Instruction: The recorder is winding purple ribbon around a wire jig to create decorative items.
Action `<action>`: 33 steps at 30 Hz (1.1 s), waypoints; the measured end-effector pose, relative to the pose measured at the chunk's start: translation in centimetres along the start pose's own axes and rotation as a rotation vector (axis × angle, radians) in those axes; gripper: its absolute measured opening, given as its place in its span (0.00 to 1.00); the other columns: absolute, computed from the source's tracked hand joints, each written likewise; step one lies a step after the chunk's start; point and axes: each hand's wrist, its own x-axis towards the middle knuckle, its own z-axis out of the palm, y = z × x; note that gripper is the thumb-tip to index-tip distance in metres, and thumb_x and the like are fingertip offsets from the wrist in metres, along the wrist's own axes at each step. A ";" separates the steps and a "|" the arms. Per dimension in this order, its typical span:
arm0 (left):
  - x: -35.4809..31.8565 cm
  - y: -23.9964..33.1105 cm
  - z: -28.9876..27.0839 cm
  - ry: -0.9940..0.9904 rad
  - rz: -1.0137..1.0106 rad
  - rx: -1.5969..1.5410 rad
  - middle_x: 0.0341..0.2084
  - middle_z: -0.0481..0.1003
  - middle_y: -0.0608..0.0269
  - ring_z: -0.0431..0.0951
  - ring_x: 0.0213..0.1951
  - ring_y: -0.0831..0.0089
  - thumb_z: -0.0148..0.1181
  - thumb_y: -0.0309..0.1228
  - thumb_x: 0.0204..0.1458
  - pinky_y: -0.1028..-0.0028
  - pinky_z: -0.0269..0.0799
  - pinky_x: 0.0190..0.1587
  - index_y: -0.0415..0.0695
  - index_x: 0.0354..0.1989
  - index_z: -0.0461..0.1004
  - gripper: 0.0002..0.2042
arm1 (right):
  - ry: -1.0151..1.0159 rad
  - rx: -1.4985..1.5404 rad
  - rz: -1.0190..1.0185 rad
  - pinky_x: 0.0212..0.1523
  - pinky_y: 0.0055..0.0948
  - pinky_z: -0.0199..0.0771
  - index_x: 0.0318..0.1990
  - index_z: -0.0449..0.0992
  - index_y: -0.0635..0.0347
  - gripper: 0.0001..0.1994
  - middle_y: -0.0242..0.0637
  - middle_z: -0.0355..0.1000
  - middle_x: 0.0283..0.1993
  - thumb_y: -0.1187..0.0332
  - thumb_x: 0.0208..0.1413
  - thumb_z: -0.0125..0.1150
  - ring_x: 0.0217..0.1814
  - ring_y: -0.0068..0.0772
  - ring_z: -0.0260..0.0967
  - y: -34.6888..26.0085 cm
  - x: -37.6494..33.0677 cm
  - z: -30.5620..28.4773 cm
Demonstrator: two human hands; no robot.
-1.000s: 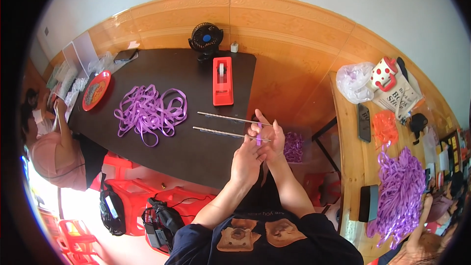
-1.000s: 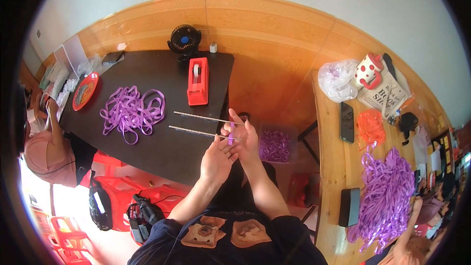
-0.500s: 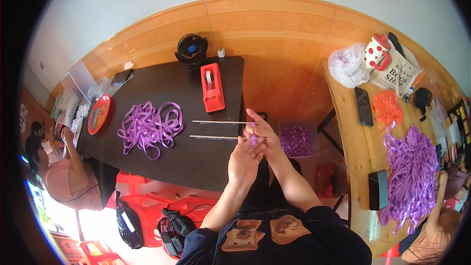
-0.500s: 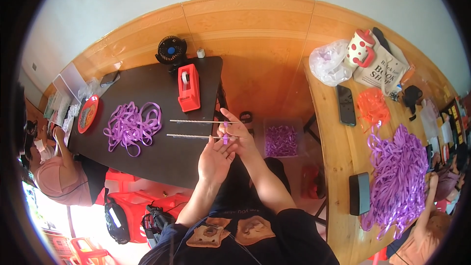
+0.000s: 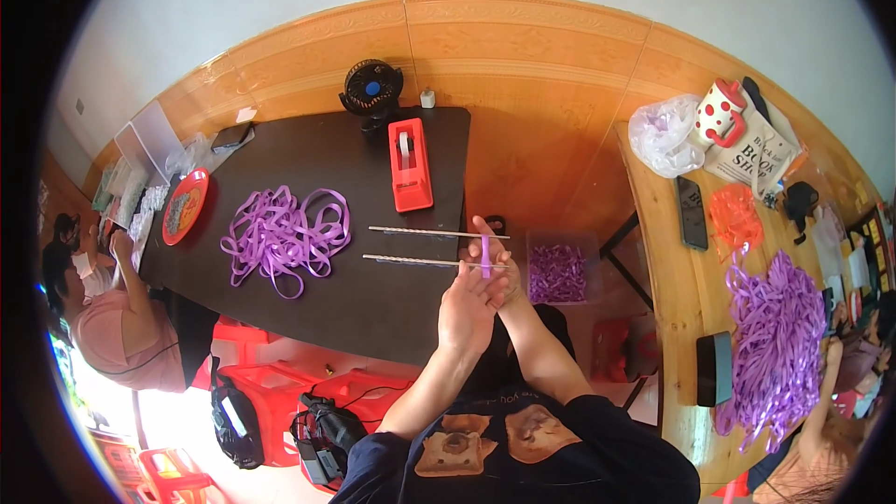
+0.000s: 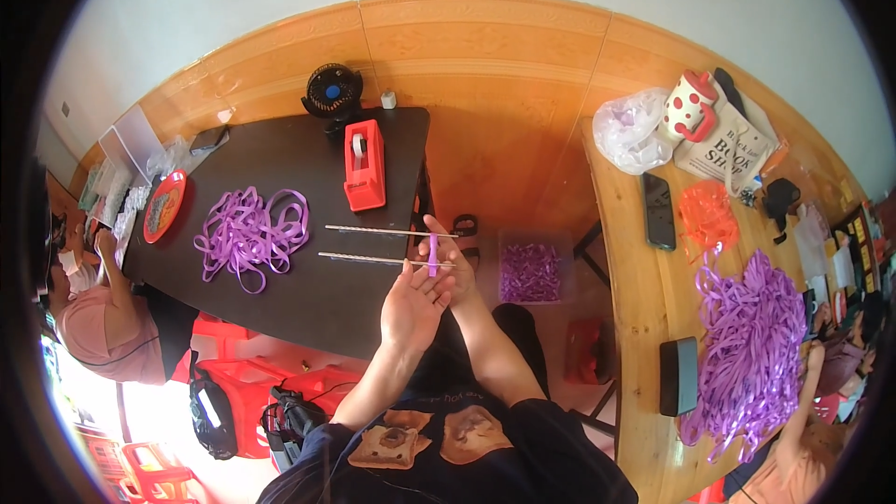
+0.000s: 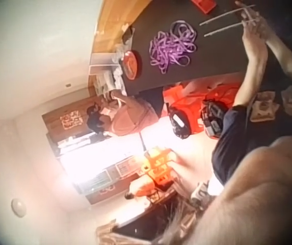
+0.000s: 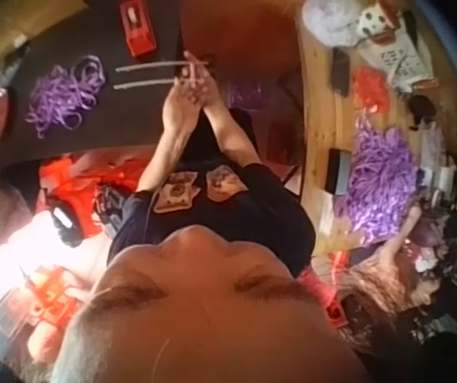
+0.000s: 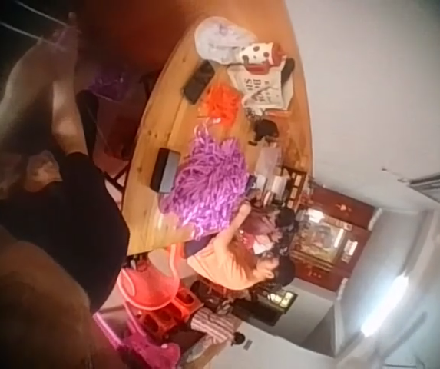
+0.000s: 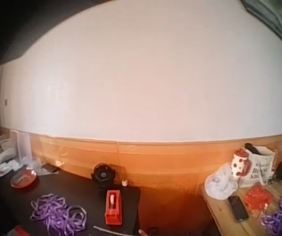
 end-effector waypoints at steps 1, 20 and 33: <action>0.0 -0.2 0.2 -0.001 0.015 0.001 0.47 0.69 0.53 0.70 0.47 0.63 0.39 0.48 0.63 0.69 0.62 0.49 0.33 0.55 0.64 0.27 | -0.082 0.035 -0.022 0.50 0.36 0.75 0.67 0.53 0.54 0.30 0.43 0.70 0.43 0.70 0.58 0.57 0.49 0.40 0.72 0.2 0.5 -0.6; -1.7 -0.8 2.0 0.089 0.066 0.015 0.42 0.74 0.64 0.72 0.41 0.74 0.48 0.37 0.60 0.72 0.63 0.44 0.43 0.46 0.71 0.13 | 0.415 -0.404 0.149 0.48 0.40 0.75 0.65 0.57 0.57 0.27 0.46 0.73 0.44 0.64 0.60 0.54 0.48 0.43 0.71 -3.9 0.7 4.3; -5.5 13.1 -1.3 0.005 1.080 1.452 0.30 0.77 0.50 0.76 0.35 0.55 0.60 0.23 0.46 0.62 0.71 0.38 0.37 0.33 0.77 0.06 | 0.709 -1.670 -0.123 0.43 0.33 0.73 0.55 0.69 0.63 0.17 0.45 0.76 0.39 0.71 0.59 0.51 0.37 0.39 0.75 -19.0 -6.4 -2.9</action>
